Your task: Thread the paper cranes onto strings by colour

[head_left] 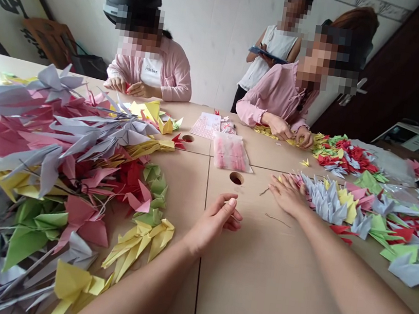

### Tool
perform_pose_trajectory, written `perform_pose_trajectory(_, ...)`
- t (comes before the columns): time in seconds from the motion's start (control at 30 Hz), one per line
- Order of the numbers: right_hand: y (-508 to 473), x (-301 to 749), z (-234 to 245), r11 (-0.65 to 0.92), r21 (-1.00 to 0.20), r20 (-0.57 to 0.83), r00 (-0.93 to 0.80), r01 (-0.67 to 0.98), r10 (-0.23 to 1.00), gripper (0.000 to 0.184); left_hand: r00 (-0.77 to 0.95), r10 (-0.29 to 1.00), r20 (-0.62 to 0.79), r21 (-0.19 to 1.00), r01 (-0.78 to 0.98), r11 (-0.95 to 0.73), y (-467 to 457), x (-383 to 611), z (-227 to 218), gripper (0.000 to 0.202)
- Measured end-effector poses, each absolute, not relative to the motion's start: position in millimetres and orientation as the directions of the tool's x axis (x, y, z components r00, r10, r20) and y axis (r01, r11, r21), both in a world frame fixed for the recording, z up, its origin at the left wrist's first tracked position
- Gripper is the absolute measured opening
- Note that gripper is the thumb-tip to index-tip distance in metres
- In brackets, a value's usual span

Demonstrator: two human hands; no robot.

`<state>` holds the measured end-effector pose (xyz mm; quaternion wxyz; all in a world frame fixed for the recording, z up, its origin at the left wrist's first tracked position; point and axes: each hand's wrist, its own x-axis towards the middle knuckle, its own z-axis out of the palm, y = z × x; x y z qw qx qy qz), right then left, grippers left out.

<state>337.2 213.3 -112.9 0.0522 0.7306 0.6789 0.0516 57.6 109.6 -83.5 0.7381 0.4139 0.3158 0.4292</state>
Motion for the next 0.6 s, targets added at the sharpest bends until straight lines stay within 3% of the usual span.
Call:
perform_pose_trajectory(0.27, 208, 339, -102, -0.096, 0.170, 0.051, 0.088, 0.981, 0.995, 0.059, 0.449, 0.887, -0.106, 0.889, -0.357, 0.287, 109, 58, -84, 0.053)
perform_pose_trajectory(0.43, 202, 349, -98, -0.104, 0.119, 0.001, 0.105, 0.987, 0.994, 0.064, 0.456, 0.882, -0.118, 0.885, -0.354, 0.301, 109, 59, -86, 0.055)
perform_pose_trajectory(0.6, 198, 332, -83, -0.105, 0.093, 0.130, 0.092, 0.990, 0.987, 0.070, 0.467, 0.877, -0.117, 0.911, -0.301, 0.281, 107, 61, -87, 0.048)
